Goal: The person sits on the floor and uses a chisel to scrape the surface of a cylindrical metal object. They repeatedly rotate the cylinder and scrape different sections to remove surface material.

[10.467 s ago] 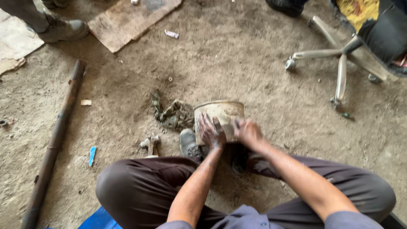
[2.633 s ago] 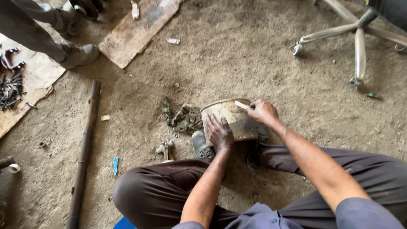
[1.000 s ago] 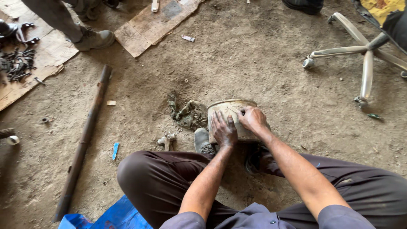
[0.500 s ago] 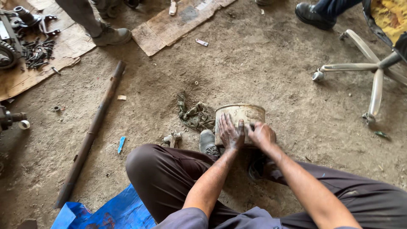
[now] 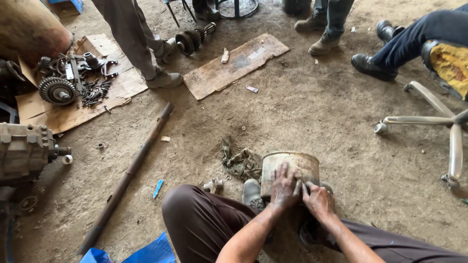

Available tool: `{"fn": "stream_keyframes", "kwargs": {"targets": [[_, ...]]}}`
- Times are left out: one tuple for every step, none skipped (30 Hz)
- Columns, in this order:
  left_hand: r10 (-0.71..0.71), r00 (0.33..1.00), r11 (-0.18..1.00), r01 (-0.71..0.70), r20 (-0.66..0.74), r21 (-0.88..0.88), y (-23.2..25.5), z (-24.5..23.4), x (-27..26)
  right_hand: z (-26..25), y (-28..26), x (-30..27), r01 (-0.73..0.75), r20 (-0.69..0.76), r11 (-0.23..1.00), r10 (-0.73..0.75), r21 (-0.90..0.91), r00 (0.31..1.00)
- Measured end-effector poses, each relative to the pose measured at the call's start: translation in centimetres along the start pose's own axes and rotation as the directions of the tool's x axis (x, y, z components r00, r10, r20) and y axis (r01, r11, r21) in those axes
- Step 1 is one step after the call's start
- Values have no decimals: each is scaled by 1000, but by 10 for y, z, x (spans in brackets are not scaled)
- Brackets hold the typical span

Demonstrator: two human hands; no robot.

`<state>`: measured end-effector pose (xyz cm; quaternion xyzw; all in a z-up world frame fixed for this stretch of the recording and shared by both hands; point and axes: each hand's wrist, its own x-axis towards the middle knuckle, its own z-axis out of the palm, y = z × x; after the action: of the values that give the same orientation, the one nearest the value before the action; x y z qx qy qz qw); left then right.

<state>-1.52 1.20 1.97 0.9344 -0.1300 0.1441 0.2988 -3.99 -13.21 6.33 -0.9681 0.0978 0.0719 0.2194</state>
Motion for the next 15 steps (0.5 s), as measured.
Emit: {"fn": "stream_keyframes", "kwargs": {"targets": [[41, 998, 999, -42, -37, -34, -1, -2, 2, 0, -1, 5, 35, -60, 999, -37, -36, 997], [78, 995, 994, -82, -63, -72, 2, -3, -6, 2, 3, 0, 57, -111, 996, -65, -73, 992], [113, 990, 986, -122, -90, -110, 5, -4, -12, 3, 7, -4, 77, -160, 991, -94, -112, 983], [142, 986, 984, -151, -88, -95, 5, -8, -13, 3, 8, -4, 83, -147, 992, -97, -96, 984], [172, 981, 980, -179, -86, -82, 5, -12, -12, 1, 9, -3, 90, -135, 993, -100, -80, 986], [203, 976, 976, -209, -86, -69, 5, -15, -9, -3, 8, 1, 97, -125, 993, -105, -65, 987], [211, 976, 976, -213, -52, -37, 5, -20, -8, -5, 8, 1, 96, -104, 994, -101, -48, 989], [219, 975, 976, -219, -25, 0, 4, -25, -5, -9, 7, 3, 103, -86, 994, -105, -30, 991], [226, 974, 974, -226, 3, 36, 3, -29, -4, -11, 6, 3, 109, -69, 994, -109, -13, 992], [220, 975, 975, -221, 26, 37, 4, -33, -2, -15, 4, 3, 85, -30, 996, -85, 8, 996], [214, 976, 976, -215, 49, 38, 4, -36, 0, -17, 3, 3, 61, 10, 998, -62, 28, 998], [205, 976, 977, -208, 74, 37, 4, -39, 0, -19, 3, 2, 35, 53, 998, -37, 44, 998], [193, 979, 980, -196, 64, 34, 3, -42, 1, -19, 2, 2, 60, 22, 998, -61, 36, 998], [182, 982, 983, -184, 55, 29, 3, -43, 1, -20, 3, -1, 83, -8, 996, -83, 27, 997], [170, 984, 985, -172, 46, 24, 4, -44, 1, -21, 4, -2, 106, -39, 994, -105, 17, 994]]}}
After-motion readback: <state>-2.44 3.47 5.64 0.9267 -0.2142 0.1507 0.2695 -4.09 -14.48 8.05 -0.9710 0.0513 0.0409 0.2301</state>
